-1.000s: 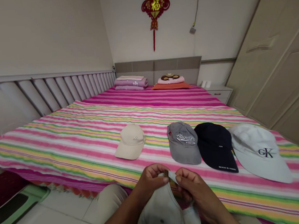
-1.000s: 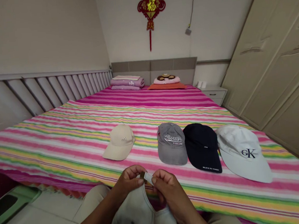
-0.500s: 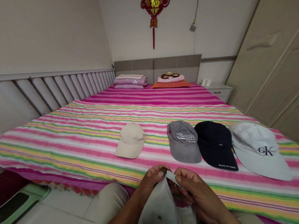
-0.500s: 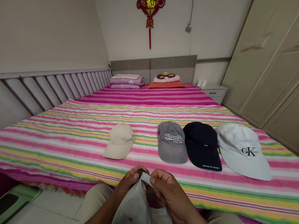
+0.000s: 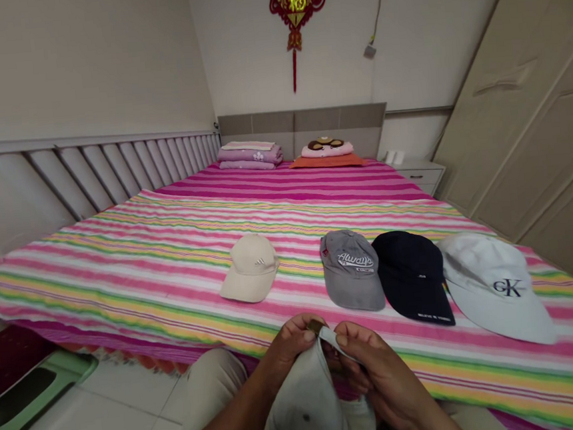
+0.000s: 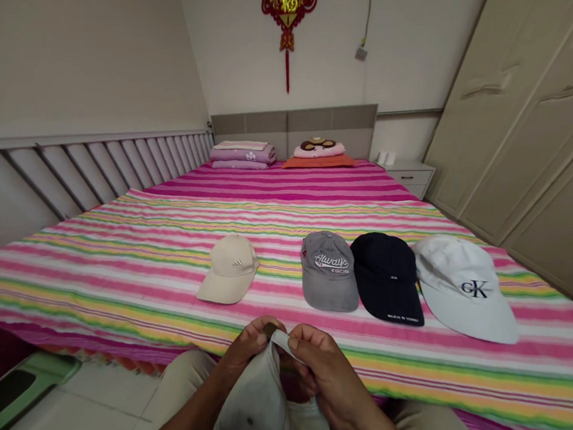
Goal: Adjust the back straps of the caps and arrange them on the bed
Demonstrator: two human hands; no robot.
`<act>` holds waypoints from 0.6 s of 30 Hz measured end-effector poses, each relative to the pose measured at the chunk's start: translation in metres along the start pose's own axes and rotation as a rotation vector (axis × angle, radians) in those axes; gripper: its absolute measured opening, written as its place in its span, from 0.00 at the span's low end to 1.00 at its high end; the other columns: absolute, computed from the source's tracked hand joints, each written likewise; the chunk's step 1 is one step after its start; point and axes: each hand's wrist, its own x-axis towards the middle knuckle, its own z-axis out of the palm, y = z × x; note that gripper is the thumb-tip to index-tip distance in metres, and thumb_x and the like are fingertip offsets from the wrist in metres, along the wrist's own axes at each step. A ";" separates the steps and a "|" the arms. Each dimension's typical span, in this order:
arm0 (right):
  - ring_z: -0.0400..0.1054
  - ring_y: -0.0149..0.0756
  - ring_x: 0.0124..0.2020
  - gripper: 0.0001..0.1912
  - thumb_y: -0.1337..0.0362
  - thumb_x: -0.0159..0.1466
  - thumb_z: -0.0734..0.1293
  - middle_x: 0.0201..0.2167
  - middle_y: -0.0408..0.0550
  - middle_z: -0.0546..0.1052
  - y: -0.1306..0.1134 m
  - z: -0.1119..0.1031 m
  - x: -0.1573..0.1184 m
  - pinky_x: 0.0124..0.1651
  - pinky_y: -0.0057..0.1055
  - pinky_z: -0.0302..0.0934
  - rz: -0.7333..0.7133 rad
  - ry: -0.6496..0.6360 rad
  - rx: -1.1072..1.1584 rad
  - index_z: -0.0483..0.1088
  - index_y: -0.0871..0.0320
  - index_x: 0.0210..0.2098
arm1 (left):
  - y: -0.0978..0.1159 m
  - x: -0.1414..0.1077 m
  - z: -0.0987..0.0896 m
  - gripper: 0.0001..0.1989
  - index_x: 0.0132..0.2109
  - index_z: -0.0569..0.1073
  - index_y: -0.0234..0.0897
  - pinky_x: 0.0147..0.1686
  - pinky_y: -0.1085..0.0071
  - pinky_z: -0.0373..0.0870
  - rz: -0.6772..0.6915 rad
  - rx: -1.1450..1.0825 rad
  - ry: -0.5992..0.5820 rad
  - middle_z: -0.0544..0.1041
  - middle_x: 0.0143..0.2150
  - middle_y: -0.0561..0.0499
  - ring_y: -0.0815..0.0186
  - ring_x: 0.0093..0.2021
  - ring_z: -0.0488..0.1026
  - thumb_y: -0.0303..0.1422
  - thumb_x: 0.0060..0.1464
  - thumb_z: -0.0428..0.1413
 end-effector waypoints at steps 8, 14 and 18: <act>0.38 0.18 0.11 0.14 0.58 0.52 0.67 0.10 0.31 0.56 0.001 0.006 -0.003 0.15 0.22 0.32 -0.029 0.109 0.016 0.59 0.59 0.23 | 0.002 -0.006 0.006 0.14 0.34 0.73 0.33 0.29 0.74 0.67 0.052 0.038 0.040 0.76 0.25 0.50 0.70 0.25 0.72 0.32 0.35 0.64; 0.38 0.19 0.11 0.15 0.57 0.51 0.68 0.09 0.31 0.56 0.002 0.010 -0.005 0.14 0.22 0.33 -0.048 0.153 -0.040 0.59 0.58 0.22 | 0.003 -0.008 0.007 0.14 0.33 0.73 0.33 0.29 0.74 0.67 0.075 0.091 0.071 0.76 0.25 0.50 0.69 0.26 0.72 0.32 0.35 0.64; 0.38 0.19 0.11 0.15 0.56 0.51 0.67 0.09 0.31 0.55 0.003 0.009 -0.005 0.15 0.22 0.32 -0.054 0.158 -0.071 0.58 0.58 0.21 | 0.005 -0.008 0.008 0.14 0.33 0.73 0.33 0.28 0.74 0.65 0.094 0.128 0.097 0.75 0.25 0.51 0.69 0.26 0.72 0.31 0.34 0.64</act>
